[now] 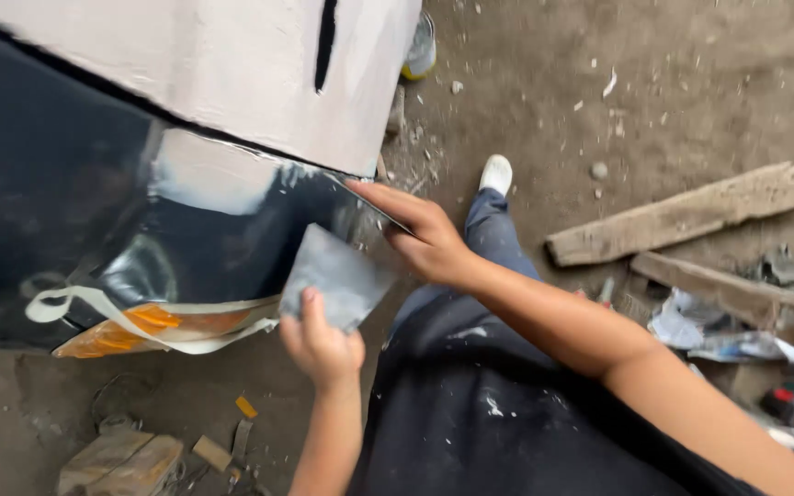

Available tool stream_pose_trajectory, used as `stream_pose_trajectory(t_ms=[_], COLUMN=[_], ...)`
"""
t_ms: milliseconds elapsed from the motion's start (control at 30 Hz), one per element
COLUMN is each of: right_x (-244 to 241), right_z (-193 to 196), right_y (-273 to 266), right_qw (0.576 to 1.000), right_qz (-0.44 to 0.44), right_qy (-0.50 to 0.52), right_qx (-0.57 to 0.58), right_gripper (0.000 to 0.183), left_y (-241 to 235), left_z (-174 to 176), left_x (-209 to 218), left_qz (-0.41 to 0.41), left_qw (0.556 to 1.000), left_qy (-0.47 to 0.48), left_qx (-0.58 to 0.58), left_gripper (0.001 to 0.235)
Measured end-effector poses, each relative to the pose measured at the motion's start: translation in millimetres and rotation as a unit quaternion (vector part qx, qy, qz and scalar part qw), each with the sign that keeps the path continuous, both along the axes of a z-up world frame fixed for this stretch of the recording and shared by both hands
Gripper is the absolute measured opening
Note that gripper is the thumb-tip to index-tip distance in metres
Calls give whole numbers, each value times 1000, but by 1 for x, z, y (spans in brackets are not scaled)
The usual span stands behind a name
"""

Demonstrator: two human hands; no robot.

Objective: The person sands the front fender of a car using a sanding block and sandpaper. They then scrape a purple substance from a can onto a metal sheet using a putty knife.

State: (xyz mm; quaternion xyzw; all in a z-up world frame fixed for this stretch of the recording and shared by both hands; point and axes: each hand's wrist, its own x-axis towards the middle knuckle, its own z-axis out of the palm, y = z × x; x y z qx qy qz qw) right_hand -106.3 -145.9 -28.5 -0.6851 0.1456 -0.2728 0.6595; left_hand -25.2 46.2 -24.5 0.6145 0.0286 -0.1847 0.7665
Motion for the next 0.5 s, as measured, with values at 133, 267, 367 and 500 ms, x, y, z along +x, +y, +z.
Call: stream_pose_trajectory(t_ms=[133,267,367,500], right_x=[-50,-81,-87,-77], right_z=[16,-4,12,53], right_y=[6,13,12,42], right_qw=[996,987,979,990], right_qz=[62,115,67,-36], right_qy=[-58,99,191,130], right_qx=[12,-47,-39,52], right_gripper=[74,75,69,62], left_y=[-35,-42,-66,-83], left_z=[0,1,0,-13], left_x=[-7,1,9,-7], left_qz=[-40,-109,-107,-169], left_qw=[998,983,977,966], left_qy=[-30,-131,-107,-92], left_qx=[-25,-63,-151,-172], left_gripper=[30,32,39,55])
